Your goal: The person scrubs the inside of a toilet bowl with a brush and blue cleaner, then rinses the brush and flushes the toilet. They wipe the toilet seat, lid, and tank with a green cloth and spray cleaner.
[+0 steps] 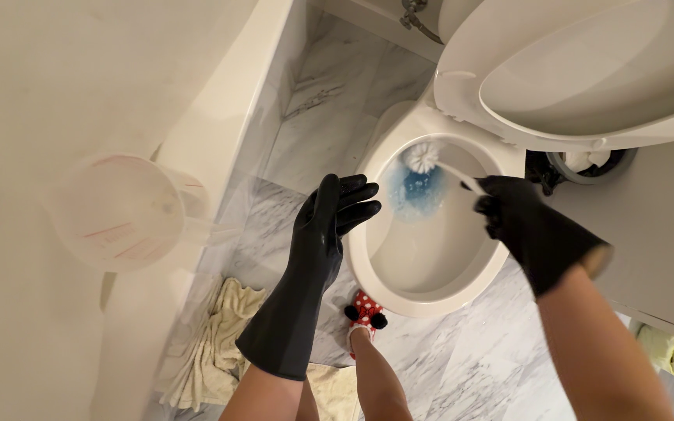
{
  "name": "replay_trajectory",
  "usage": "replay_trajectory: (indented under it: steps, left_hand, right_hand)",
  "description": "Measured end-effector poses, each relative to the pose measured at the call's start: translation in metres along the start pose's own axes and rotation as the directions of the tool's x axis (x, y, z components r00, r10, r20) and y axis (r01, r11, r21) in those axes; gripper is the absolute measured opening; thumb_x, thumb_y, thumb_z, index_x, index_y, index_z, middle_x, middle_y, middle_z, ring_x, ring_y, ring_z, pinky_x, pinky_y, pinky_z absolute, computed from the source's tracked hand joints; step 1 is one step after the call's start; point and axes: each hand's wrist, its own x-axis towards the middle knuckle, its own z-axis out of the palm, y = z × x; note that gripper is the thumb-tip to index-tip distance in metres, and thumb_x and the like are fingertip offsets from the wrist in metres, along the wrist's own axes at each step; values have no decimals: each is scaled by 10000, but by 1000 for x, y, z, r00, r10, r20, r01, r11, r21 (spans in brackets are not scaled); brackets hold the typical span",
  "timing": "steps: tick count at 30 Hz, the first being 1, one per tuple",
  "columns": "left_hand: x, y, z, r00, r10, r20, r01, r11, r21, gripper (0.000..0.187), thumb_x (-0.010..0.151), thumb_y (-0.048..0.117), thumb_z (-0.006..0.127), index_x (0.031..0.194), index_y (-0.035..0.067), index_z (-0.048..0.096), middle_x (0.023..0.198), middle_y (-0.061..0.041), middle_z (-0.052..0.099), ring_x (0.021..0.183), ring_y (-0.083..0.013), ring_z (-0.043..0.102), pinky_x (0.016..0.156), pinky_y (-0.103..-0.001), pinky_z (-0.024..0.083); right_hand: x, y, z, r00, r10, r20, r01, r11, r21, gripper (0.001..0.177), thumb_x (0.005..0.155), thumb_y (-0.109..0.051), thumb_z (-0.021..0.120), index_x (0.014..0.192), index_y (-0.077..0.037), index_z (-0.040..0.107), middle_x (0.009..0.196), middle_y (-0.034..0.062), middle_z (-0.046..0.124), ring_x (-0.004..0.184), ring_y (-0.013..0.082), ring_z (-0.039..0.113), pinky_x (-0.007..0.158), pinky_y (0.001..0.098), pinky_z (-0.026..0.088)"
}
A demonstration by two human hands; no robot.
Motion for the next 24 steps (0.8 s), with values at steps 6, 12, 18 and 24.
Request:
replay_trajectory:
  steps: [6, 12, 18, 24]
  left_hand:
    - [-1, -11, -6, 999, -29, -17, 29, 1000, 9, 570, 1038, 453, 508, 1269, -55, 626, 1185, -225, 730, 1060, -316, 737, 1000, -439, 570]
    - [-8, -11, -4, 999, -30, -24, 31, 999, 13, 582, 1036, 459, 517, 1279, -59, 622, 1190, -227, 723, 1057, -323, 725, 990, -440, 565]
    - [-11, 4, 4, 999, -32, -10, 32, 999, -1, 578, 1035, 455, 508, 1279, -58, 617, 1193, -223, 723, 1064, -314, 729, 995, -435, 573]
    - [-8, 6, 2, 1000, -16, -4, 16, 1000, 20, 575, 1038, 455, 502, 1286, -51, 616, 1195, -221, 722, 1055, -313, 728, 992, -439, 569]
  right_hand:
    - [105, 35, 63, 962, 191, -196, -165, 976, 145, 345, 984, -235, 538, 650, -162, 493, 491, 35, 478, 397, 167, 400, 411, 369, 306]
    - [86, 39, 42, 977, 129, -168, -127, 992, 21, 386, 973, -286, 551, 606, -180, 495, 511, 14, 463, 395, 174, 348, 424, 348, 329]
    - [-10, 9, -22, 997, 72, 40, -76, 990, 116, 139, 933, -323, 591, 874, -213, 652, 549, -72, 431, 401, 98, 301, 419, 289, 258]
    - [-18, 1, 13, 1000, 3, 13, -4, 997, 76, 100, 939, -262, 568, 887, -214, 638, 551, -30, 467, 397, 125, 322, 400, 301, 264]
